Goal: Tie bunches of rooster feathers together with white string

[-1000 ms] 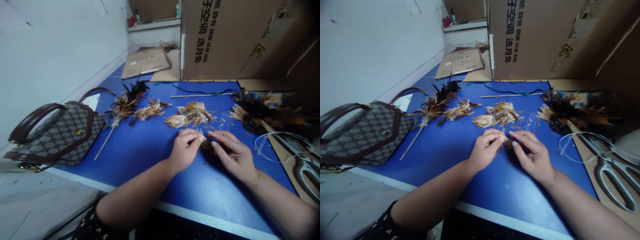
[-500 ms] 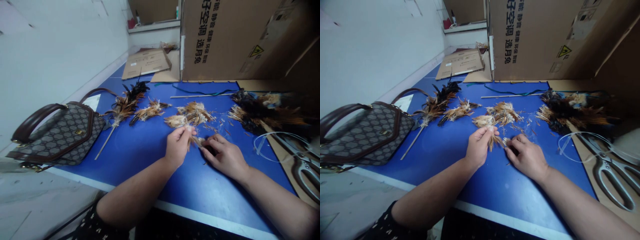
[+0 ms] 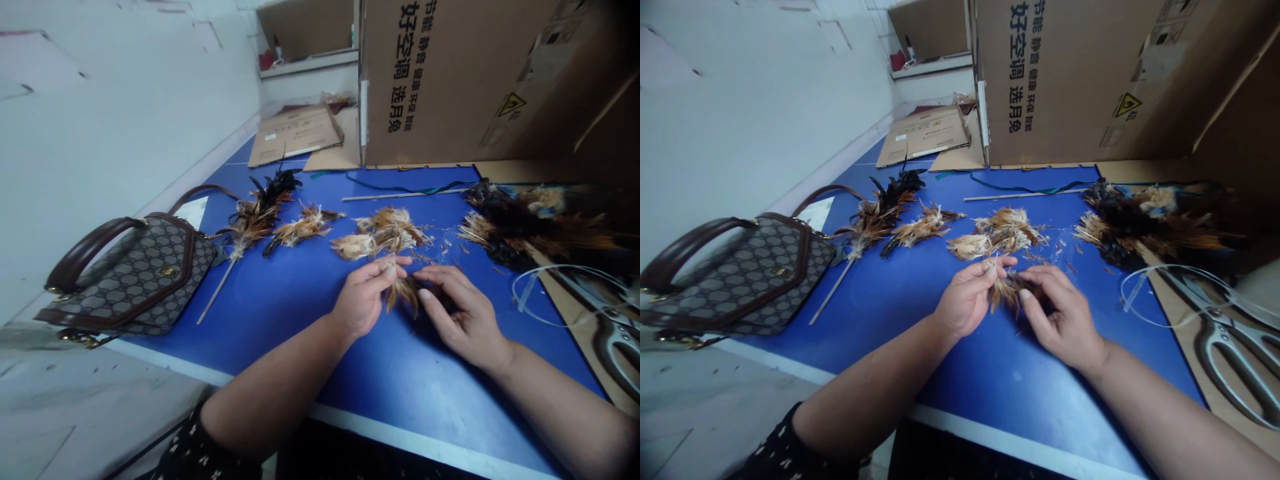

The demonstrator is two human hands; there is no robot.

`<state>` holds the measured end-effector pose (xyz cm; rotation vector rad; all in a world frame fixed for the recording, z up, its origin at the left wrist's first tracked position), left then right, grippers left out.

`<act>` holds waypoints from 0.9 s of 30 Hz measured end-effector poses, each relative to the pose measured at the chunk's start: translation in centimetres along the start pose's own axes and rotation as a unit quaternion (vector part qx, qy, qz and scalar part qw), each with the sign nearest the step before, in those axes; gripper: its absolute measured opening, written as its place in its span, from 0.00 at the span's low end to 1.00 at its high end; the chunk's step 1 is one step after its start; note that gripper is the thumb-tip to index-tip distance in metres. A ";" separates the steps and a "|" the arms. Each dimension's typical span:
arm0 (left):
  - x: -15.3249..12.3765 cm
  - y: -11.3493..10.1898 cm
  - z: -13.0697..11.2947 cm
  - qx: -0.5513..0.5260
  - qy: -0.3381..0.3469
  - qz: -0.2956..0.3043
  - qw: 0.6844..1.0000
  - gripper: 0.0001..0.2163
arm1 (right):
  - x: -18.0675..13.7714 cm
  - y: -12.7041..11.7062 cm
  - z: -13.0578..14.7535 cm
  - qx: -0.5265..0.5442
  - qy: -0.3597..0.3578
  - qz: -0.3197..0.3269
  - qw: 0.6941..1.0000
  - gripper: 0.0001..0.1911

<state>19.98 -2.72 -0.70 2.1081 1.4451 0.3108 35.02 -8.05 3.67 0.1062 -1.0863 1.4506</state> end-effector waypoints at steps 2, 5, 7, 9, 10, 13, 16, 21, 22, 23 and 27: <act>-0.1 0.2 0.2 0.015 0.001 0.007 1.000 0.10 | -0.2 0.6 0.0 0.011 0.005 0.025 1.000 0.14; -0.1 -0.3 0.1 0.016 0.011 -0.027 0.999 0.11 | -0.6 1.3 -0.7 0.014 0.021 0.052 0.998 0.09; 0.1 -1.2 -0.1 0.006 0.023 -0.072 0.997 0.11 | -0.7 1.2 -1.2 -0.002 0.031 0.046 0.998 0.07; 0.3 -2.1 -0.3 -0.003 0.033 -0.114 0.993 0.11 | -0.7 1.0 -1.6 -0.030 0.037 0.041 0.998 0.07; 0.4 -2.4 -0.3 -0.008 0.036 -0.130 0.991 0.11 | -0.7 0.9 -1.7 -0.047 0.039 0.045 0.997 0.07; 0.4 -3.2 -0.1 -0.029 0.031 -0.167 0.985 0.12 | -0.8 1.3 -2.0 -0.114 0.040 0.080 0.989 0.09; 0.2 -3.6 0.3 -0.036 0.012 -0.188 0.981 0.15 | -1.1 2.0 -2.2 -0.166 0.035 0.124 0.978 0.10; 0.0 -3.4 0.4 -0.021 0.003 -0.189 0.982 0.18 | -0.8 1.5 -2.2 -0.129 0.039 0.081 0.988 0.07; 0.1 -3.4 0.4 -0.016 0.002 -0.187 0.982 0.18 | -0.7 1.1 -2.1 -0.115 0.041 0.057 0.991 0.06; 0.1 -3.4 0.5 -0.011 0.001 -0.186 0.982 0.18 | -0.5 0.7 -2.0 -0.104 0.044 0.031 0.993 0.05; 0.2 -3.3 1.3 0.005 -0.011 -0.182 0.983 0.18 | -0.3 -0.7 -1.6 -0.077 0.066 -0.052 0.993 0.05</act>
Point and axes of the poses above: each hand's wrist, its own x-axis towards the middle knuckle, its own y-axis out of the palm, z = x × y, the point moved 8 cm from there along x, towards the middle knuckle, and after that the axes turned 7 degrees about -y, right-handed, at the moved point
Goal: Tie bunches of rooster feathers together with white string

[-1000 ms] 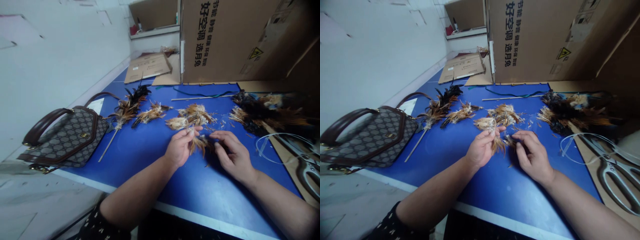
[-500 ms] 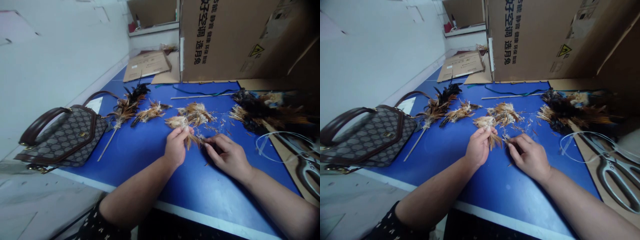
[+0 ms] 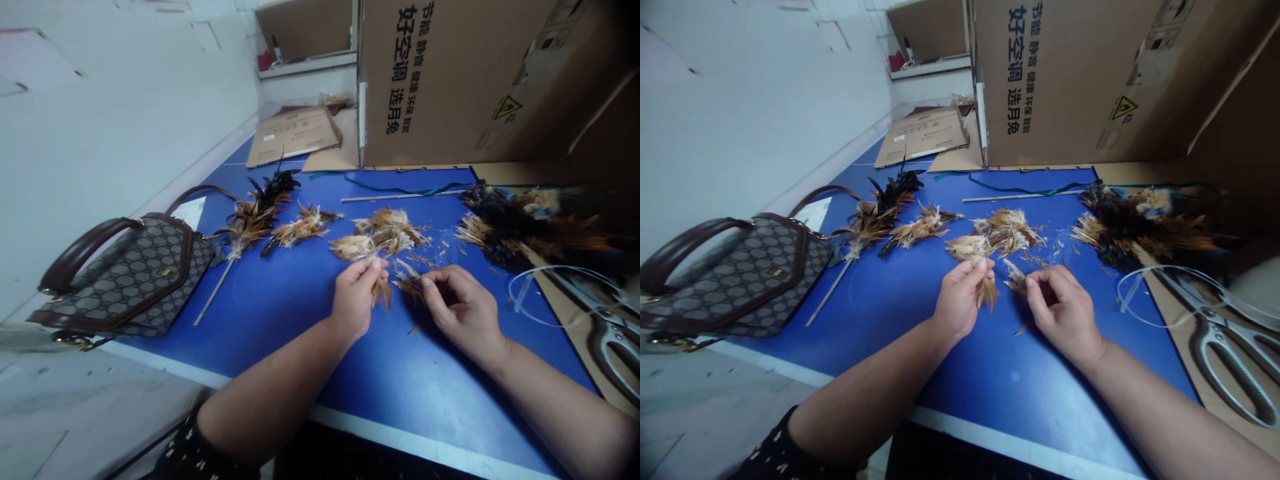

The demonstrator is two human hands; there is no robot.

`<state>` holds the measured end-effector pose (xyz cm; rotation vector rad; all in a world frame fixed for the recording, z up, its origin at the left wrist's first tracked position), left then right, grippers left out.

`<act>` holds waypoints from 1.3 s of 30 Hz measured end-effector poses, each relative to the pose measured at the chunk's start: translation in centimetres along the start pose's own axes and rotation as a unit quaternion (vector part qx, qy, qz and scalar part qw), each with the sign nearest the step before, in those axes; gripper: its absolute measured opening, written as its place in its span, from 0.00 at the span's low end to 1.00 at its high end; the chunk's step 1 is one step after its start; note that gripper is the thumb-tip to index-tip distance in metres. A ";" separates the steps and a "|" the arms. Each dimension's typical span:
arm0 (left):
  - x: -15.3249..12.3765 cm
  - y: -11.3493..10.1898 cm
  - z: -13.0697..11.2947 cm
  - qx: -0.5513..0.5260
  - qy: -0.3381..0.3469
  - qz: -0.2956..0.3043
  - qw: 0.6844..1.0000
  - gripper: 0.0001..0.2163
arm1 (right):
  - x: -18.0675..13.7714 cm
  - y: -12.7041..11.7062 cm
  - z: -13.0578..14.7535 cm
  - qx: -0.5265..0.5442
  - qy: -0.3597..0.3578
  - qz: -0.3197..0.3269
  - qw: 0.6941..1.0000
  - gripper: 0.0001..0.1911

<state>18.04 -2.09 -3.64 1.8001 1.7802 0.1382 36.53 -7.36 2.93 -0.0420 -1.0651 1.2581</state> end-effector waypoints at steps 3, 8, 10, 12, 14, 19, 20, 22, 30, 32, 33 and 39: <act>-0.2 0.6 0.3 0.007 0.002 0.034 0.999 0.17 | -0.3 -0.3 -0.3 0.023 0.031 -0.024 0.999 0.06; -1.3 3.0 0.3 0.019 -0.004 0.159 0.987 0.14 | -1.0 0.6 -0.9 0.053 0.054 0.005 0.997 0.07; -1.7 3.5 0.2 0.015 -0.007 0.183 0.983 0.13 | -1.0 0.9 -0.7 0.057 0.047 0.016 0.997 0.08; -1.8 3.7 0.2 0.002 -0.017 0.195 0.981 0.14 | -0.9 0.9 -0.3 0.057 0.033 0.019 0.998 0.08; -1.8 3.8 0.2 -0.012 -0.032 0.204 0.978 0.15 | -0.8 0.8 0.3 0.062 0.011 0.024 0.998 0.06; -1.7 3.7 0.3 -0.044 -0.064 0.205 0.976 0.14 | -0.7 1.0 0.9 0.131 0.004 0.066 0.989 0.05; -1.8 3.7 0.3 -0.044 -0.068 0.210 0.974 0.14 | -0.7 1.0 0.7 0.148 0.024 0.064 0.987 0.05; -1.9 4.0 0.5 -0.036 -0.078 0.225 0.971 0.15 | -0.9 0.8 -0.2 0.182 0.078 0.046 0.979 0.08; -2.1 4.0 2.0 0.007 -0.116 0.251 0.961 0.18 | -0.9 0.9 -1.4 0.265 0.176 0.018 0.948 0.15; -2.1 4.0 1.9 0.005 -0.112 0.251 0.962 0.18 | -0.9 1.1 -1.4 0.274 0.186 0.026 0.943 0.16; -2.1 4.0 1.9 0.004 -0.110 0.251 0.962 0.18 | -1.0 1.2 -1.5 0.276 0.192 0.031 0.941 0.17; -2.1 4.1 1.6 0.009 -0.098 0.248 0.964 0.18 | -1.1 1.3 -1.6 0.277 0.194 0.036 0.940 0.15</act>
Point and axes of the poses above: each hand's wrist, its own x-axis towards the middle knuckle, its own y-axis out of the palm, z = x × y, the point moved 8 cm from there along x, towards the middle knuckle, and after that the axes turned 7 degrees about -y, right-handed, at the moved point
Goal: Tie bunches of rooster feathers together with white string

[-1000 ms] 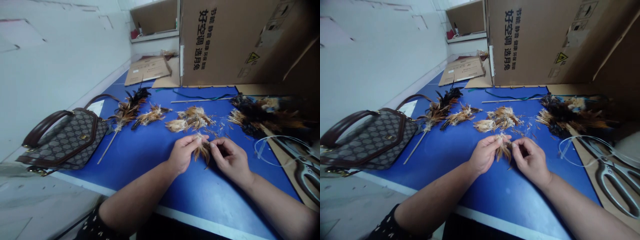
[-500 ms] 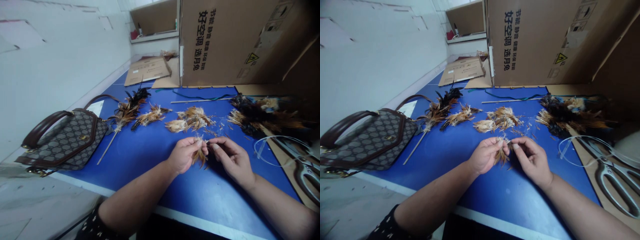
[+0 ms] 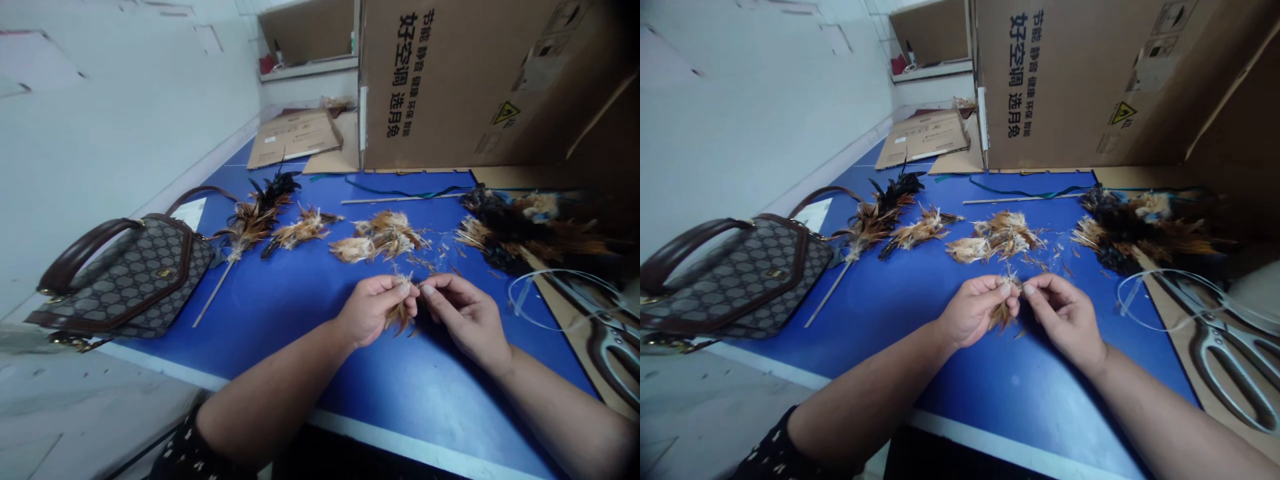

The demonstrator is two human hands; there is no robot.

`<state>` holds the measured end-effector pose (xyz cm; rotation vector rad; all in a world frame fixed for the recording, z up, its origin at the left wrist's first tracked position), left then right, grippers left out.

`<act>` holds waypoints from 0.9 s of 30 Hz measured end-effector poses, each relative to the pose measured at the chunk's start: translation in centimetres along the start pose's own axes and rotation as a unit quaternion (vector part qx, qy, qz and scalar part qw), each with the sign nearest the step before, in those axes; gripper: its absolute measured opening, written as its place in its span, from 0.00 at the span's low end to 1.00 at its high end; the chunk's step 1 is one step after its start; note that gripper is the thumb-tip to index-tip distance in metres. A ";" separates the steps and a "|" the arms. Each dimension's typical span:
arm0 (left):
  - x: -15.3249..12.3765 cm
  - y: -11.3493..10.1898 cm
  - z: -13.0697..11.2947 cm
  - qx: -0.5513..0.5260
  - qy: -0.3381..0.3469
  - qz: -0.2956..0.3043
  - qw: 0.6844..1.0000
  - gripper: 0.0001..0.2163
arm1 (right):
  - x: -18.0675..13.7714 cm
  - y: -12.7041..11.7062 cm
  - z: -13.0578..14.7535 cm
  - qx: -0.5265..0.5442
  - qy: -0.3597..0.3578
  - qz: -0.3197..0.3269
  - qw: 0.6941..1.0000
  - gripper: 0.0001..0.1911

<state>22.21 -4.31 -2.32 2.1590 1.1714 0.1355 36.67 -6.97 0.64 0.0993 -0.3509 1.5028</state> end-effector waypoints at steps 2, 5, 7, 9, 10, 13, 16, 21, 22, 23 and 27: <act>0.0 0.0 -0.1 0.009 0.006 -0.010 1.000 0.18 | 0.0 0.0 0.3 -0.003 -0.017 -0.006 1.000 0.15; -0.1 -0.4 0.0 0.036 0.008 -0.041 0.998 0.19 | 0.0 0.2 0.7 -0.027 -0.041 -0.008 0.999 0.12; -0.2 -0.7 0.0 0.069 0.008 -0.068 0.995 0.19 | 0.0 0.4 0.9 -0.047 -0.057 -0.005 0.997 0.11; -0.4 -1.0 0.0 0.114 0.008 -0.091 0.989 0.17 | -0.1 0.6 1.1 -0.060 -0.075 0.001 0.995 0.12; -0.4 -1.0 0.0 0.138 0.005 -0.097 0.986 0.17 | -0.1 0.6 1.2 -0.066 -0.084 0.004 0.994 0.12; -0.5 -1.0 0.0 0.183 0.003 -0.099 0.978 0.19 | -0.1 0.5 1.3 -0.089 -0.092 0.003 0.992 0.14; -0.6 -0.9 -0.2 0.210 0.008 -0.095 0.973 0.20 | -0.1 0.3 1.1 -0.102 -0.085 -0.009 0.991 0.16; -0.8 -0.4 -0.9 0.280 0.035 -0.085 0.956 0.20 | 0.0 0.2 0.8 -0.077 -0.077 -0.009 0.994 0.14; -0.9 -0.2 -1.0 0.291 0.041 -0.081 0.952 0.20 | 0.0 0.3 0.8 -0.070 -0.075 -0.004 0.995 0.14; -0.9 -0.1 -1.1 0.300 0.044 -0.078 0.950 0.21 | 0.0 0.4 0.8 -0.065 -0.076 0.002 0.995 0.13; -1.0 -0.2 -1.3 0.294 0.049 -0.091 0.950 0.19 | 0.1 0.3 0.7 -0.073 -0.080 -0.006 0.994 0.11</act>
Point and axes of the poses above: each hand's wrist, its own x-axis towards the middle knuckle, its own y-axis out of the palm, z = x × y, the point moved 8 cm from there along x, towards the middle knuckle, and after that the axes turned 7 degrees about -y, right-handed, at the moved point
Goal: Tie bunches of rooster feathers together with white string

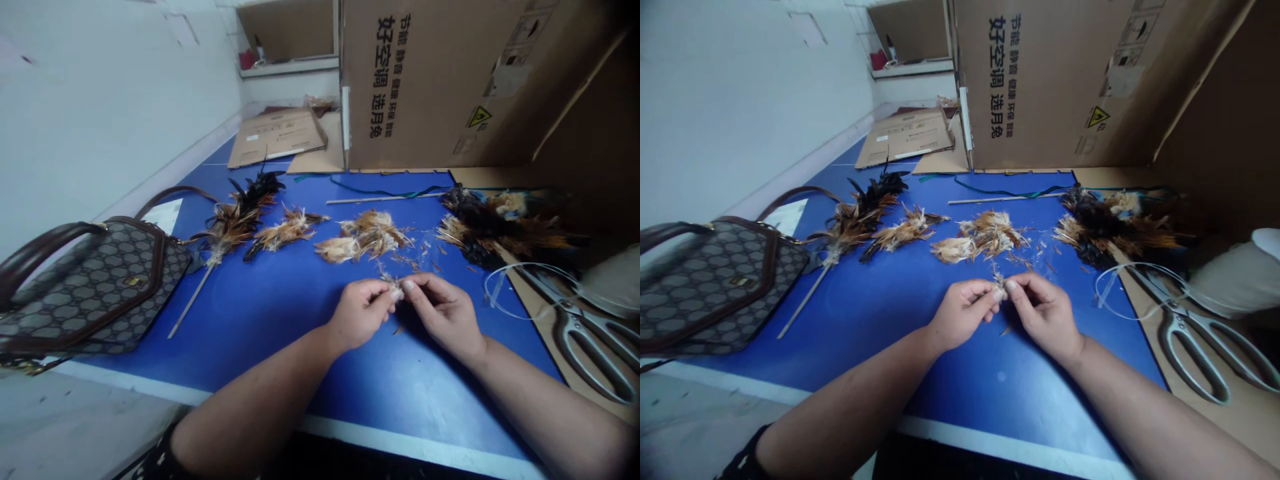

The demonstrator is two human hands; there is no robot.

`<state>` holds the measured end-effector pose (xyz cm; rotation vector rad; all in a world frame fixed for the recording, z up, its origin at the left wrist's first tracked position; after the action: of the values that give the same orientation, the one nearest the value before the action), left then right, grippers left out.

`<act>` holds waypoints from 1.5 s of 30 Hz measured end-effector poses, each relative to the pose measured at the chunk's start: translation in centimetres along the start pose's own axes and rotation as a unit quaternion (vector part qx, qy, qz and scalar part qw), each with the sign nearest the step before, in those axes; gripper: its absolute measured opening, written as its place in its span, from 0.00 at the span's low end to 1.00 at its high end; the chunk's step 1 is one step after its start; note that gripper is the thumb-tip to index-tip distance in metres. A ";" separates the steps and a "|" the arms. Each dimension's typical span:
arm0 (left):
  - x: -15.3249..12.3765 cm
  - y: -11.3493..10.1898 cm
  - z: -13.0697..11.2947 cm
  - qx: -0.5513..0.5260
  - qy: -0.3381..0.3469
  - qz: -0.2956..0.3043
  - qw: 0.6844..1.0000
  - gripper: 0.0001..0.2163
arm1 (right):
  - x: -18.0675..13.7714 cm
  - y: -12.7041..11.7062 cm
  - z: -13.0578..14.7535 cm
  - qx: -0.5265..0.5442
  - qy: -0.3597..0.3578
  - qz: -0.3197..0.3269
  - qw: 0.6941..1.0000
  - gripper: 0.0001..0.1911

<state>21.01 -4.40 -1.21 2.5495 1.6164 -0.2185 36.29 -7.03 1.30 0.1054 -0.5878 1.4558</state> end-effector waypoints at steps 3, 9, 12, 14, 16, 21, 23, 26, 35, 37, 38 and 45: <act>0.1 -0.9 0.0 -0.038 0.010 -0.048 0.998 0.17 | 0.1 -0.3 -0.5 -0.047 -0.001 -0.005 0.999 0.10; 0.3 -2.7 0.2 -0.117 0.032 -0.134 0.984 0.16 | 0.3 1.0 0.1 -0.147 -0.091 0.086 0.981 0.07; 0.3 -2.6 0.2 -0.131 0.034 -0.128 0.982 0.16 | 0.2 1.5 0.3 -0.194 -0.105 0.115 0.969 0.08; 0.2 -2.5 0.1 -0.128 0.035 -0.122 0.984 0.16 | 0.0 1.7 0.0 -0.249 -0.103 0.130 0.954 0.10; 0.2 -2.4 0.2 -0.127 0.034 -0.121 0.984 0.16 | -0.1 1.8 -0.4 -0.297 -0.101 0.146 0.938 0.11; 0.3 -2.5 0.3 -0.132 0.035 -0.127 0.982 0.16 | -0.2 2.0 -1.0 -0.333 -0.109 0.166 0.922 0.10; 0.4 -2.5 0.3 -0.131 0.037 -0.125 0.983 0.16 | -0.2 1.9 -1.0 -0.327 -0.104 0.161 0.925 0.10; 0.3 -2.5 0.3 -0.127 0.041 -0.122 0.984 0.15 | 0.1 1.4 -0.7 -0.296 -0.095 0.124 0.942 0.09; 0.5 -2.3 0.9 -0.134 0.030 -0.110 0.984 0.16 | -0.3 -0.3 -1.4 -0.144 -0.015 -0.019 0.989 0.10; 0.6 -2.2 1.0 -0.136 0.025 -0.108 0.984 0.16 | -0.4 -0.4 -1.6 -0.119 -0.005 -0.029 0.992 0.11; 0.6 -2.2 1.0 -0.138 0.023 -0.107 0.984 0.16 | -0.4 -0.4 -1.7 -0.106 0.000 -0.032 0.994 0.11; 0.7 -1.7 1.5 -0.141 0.003 -0.094 0.986 0.15 | -0.5 0.0 -1.2 -0.022 0.011 -0.032 0.999 0.14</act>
<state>19.66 -3.24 -2.81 2.1955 1.7497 0.0042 36.62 -6.96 0.08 0.0737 -0.5935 1.3800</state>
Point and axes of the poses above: each hand's wrist, its own x-axis towards the middle knuckle, its own y-axis out of the palm, z = x × y, the point moved 8 cm from there along x, towards the middle knuckle, and after that the axes turned 7 degrees about -y, right-handed, at the moved point
